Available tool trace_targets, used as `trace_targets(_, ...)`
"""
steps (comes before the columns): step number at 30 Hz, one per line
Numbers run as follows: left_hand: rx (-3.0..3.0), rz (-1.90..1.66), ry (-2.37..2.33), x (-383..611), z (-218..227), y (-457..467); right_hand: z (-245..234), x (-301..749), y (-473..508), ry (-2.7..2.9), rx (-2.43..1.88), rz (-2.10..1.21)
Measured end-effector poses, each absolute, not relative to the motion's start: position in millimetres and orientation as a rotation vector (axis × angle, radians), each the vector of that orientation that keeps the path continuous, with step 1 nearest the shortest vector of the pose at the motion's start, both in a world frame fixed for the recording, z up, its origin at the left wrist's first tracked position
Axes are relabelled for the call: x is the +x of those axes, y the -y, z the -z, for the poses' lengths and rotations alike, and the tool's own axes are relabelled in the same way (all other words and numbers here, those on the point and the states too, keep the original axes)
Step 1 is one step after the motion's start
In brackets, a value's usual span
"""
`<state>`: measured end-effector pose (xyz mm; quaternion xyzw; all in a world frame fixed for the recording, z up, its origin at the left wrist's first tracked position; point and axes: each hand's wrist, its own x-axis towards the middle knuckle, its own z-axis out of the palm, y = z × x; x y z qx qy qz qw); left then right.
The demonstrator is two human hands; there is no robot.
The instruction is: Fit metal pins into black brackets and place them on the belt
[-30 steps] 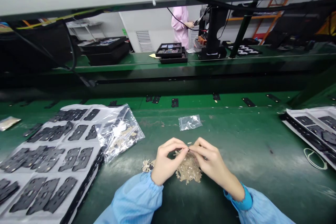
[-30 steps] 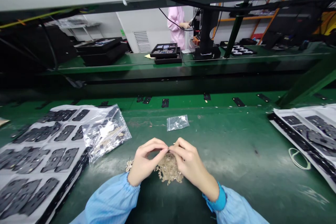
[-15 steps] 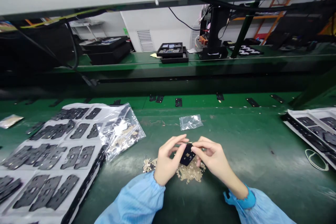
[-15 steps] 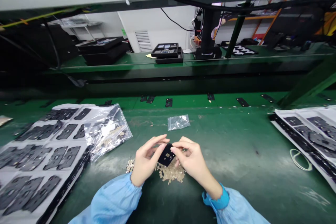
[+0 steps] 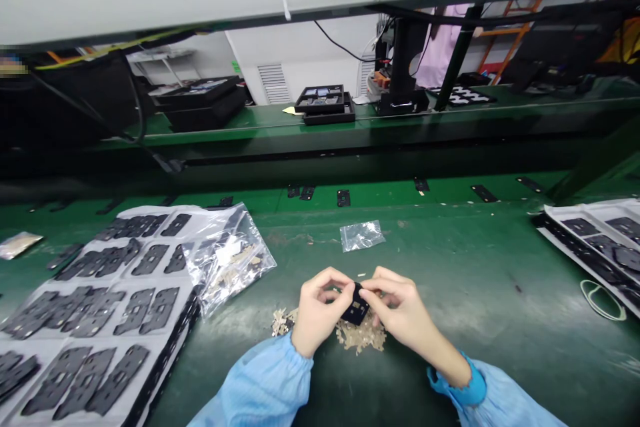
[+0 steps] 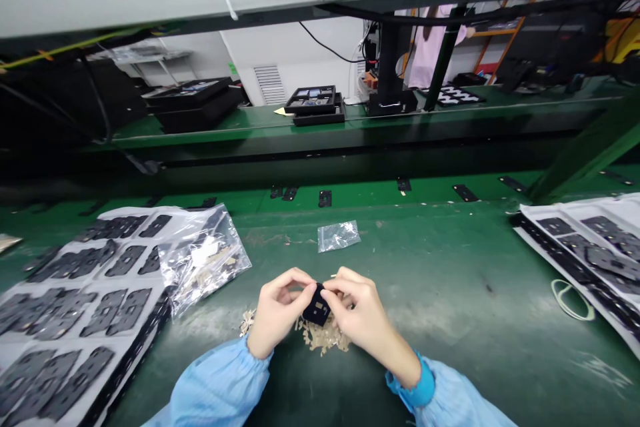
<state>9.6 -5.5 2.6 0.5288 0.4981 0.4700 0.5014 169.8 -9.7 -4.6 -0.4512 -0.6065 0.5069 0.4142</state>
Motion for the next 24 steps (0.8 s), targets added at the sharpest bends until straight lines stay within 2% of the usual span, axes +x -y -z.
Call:
trace_targets(6,1.303,-1.156,-1.231,10,0,4,4,171,0,1.603,-1.121,-1.206)
trace_targets(9,1.339,-1.238,-1.272,7,2,1,-6,189,-43,1.811,-1.183,-0.788)
trace_targets(11,1.356,-1.254,-1.311,4,5,-2,-11,208,-85,1.942,-1.414,-0.341)
trace_targets(12,1.376,-1.244,-1.326,2,8,-3,-11,219,-106,1.942,-1.484,-0.274)
trace_targets(19,1.549,-1.171,-1.344,-2,17,-8,16,272,-196,1.921,-1.856,-0.193)
trace_targets(24,1.585,-1.150,-1.317,3,15,-8,24,309,-233,1.628,-2.180,-0.127)
